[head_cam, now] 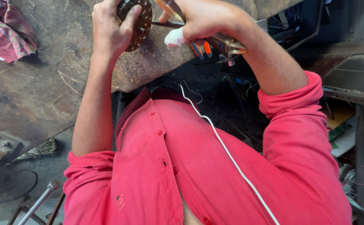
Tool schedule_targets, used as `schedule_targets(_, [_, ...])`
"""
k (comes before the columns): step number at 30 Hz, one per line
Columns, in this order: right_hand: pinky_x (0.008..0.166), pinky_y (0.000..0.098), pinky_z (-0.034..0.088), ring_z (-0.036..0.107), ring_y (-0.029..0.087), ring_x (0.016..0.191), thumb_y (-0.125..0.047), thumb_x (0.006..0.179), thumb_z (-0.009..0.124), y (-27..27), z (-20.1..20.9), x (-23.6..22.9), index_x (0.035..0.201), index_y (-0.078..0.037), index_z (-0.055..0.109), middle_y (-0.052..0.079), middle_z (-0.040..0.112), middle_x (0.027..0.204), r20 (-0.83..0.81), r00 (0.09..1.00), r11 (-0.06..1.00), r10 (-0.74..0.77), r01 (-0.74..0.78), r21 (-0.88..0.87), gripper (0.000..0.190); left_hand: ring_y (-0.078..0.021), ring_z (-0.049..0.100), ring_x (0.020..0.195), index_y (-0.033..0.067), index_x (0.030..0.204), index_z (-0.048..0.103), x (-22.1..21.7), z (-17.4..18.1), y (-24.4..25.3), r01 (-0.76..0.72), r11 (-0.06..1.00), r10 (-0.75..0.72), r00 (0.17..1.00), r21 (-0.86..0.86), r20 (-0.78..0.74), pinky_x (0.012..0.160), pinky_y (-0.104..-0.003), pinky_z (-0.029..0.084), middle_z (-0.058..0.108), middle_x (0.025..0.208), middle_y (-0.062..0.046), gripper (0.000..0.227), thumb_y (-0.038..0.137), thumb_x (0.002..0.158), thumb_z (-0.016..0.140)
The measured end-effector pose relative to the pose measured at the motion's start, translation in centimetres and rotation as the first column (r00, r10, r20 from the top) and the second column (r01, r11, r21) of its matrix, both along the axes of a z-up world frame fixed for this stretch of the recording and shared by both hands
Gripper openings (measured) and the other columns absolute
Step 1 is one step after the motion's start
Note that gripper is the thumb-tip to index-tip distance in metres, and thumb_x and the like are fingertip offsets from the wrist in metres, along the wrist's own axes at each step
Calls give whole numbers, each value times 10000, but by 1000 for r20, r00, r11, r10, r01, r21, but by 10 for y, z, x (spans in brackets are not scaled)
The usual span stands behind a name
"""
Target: The person uses scissors to trim and adjust a perforated metal disc with a central shaft, then uses a metal file to smooth the shaft. The person handles the disc and shaft repeatedly, rotating and repositioning them on a workbench.
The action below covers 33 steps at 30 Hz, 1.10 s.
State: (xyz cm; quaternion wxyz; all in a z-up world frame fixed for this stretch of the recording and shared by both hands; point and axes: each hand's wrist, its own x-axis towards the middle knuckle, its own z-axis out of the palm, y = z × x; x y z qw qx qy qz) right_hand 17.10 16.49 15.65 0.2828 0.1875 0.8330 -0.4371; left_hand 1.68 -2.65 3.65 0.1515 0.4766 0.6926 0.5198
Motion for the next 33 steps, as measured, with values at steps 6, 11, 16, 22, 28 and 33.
schedule_targets(6, [548,350,540,687,197,578,-344,854,831,-18,-34,14,1307,-27,646,133,695,725,-61,997,999,-39,41,30,583,-287,795,962,-31,1231,659,3,-4,-12,31,992,-44,994,125,101,827,-363,591,771,1056,-190,197,8,1043,701])
schedule_targets(11, [713,414,558,723,311,831,-290,893,895,-27,-61,19,1206,24,670,185,739,904,-471,874,985,122,-49,165,498,-276,784,918,-27,1227,671,0,-13,-16,28,994,-34,998,102,57,806,-373,586,766,1019,-178,187,23,1058,734])
schedule_targets(16, [659,397,552,725,272,756,-256,823,861,-25,-63,15,1190,7,650,182,717,840,-216,976,996,39,-20,87,499,-227,755,874,-15,1265,666,-2,-27,-23,50,989,-58,997,137,57,774,-340,572,764,1016,-140,198,23,1082,729])
schedule_targets(22, [447,253,472,607,95,561,-167,838,827,-16,-60,30,1395,-36,561,3,660,880,-22,944,893,-331,305,-329,632,-207,707,883,-32,1268,653,-1,-39,-32,34,981,-57,992,192,114,799,-318,547,749,1021,-138,209,-21,1073,730])
schedule_targets(28, [423,228,419,554,61,489,-215,896,815,-34,-57,55,1391,-27,631,9,649,717,111,853,696,-511,486,-528,561,-215,708,909,-28,1265,648,1,-37,-37,9,980,-40,988,198,152,800,-320,548,737,1041,-147,211,-8,1070,726])
schedule_targets(33, [420,225,439,558,48,536,-270,902,824,-59,-44,55,1418,-95,610,-37,584,698,40,909,847,-414,401,-350,586,-247,722,906,-18,1151,683,-1,-34,-27,8,990,-8,1000,139,-2,817,-348,540,747,1028,-158,122,19,1066,762])
